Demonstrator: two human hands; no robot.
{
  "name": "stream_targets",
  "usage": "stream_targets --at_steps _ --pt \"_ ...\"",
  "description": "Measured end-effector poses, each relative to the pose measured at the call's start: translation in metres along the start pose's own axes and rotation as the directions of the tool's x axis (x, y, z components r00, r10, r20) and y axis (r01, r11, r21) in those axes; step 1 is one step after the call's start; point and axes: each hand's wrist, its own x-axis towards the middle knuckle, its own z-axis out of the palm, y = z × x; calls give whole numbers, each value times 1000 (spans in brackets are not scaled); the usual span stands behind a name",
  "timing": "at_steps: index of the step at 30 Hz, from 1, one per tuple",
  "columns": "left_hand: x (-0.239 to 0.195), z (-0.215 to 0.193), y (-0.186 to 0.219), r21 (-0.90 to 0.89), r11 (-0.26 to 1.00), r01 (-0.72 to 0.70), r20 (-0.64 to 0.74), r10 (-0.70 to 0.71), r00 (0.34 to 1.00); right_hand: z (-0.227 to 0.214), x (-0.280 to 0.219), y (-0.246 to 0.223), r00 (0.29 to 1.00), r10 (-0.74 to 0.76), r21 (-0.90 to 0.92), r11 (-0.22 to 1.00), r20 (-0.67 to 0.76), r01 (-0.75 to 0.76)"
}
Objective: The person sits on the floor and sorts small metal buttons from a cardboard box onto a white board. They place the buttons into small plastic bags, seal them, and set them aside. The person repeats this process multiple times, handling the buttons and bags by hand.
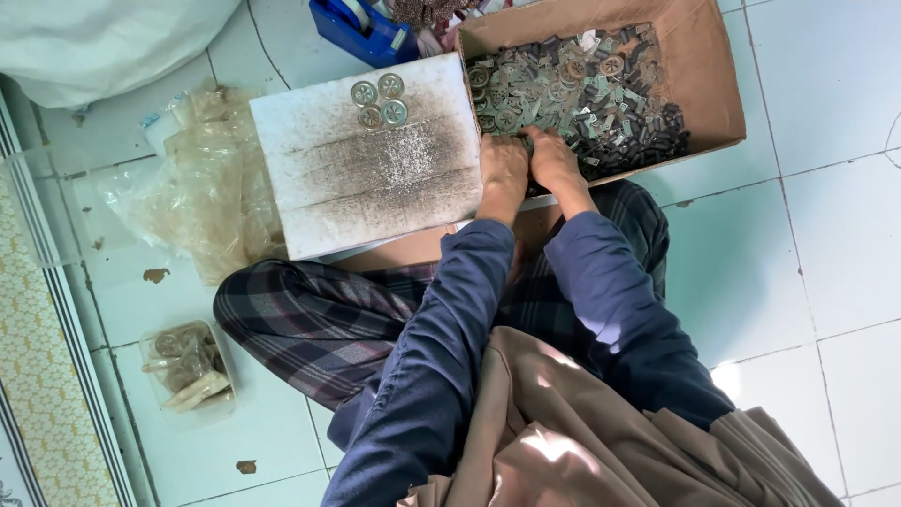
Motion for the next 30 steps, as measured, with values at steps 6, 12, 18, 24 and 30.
stream_targets --at_steps 6,12,18,24,30 --pt "-19 -15 -5 -48 999 7 -142 -14 990 -25 -36 -31 1000 -2 54 999 5 1" --pt "11 44 3 -175 984 -26 -393 -45 918 -12 -22 -20 997 25 68 997 -74 -20" --pt "9 35 -17 -398 903 -162 -468 -48 883 36 44 49 933 158 384 923 -323 -24" --pt "-16 -19 -42 -890 428 -158 -256 -182 949 22 22 30 895 200 782 584 -398 218" --pt "-48 -48 -85 -929 -325 -177 -47 -372 927 15 3 -16 904 159 886 325 -398 332"
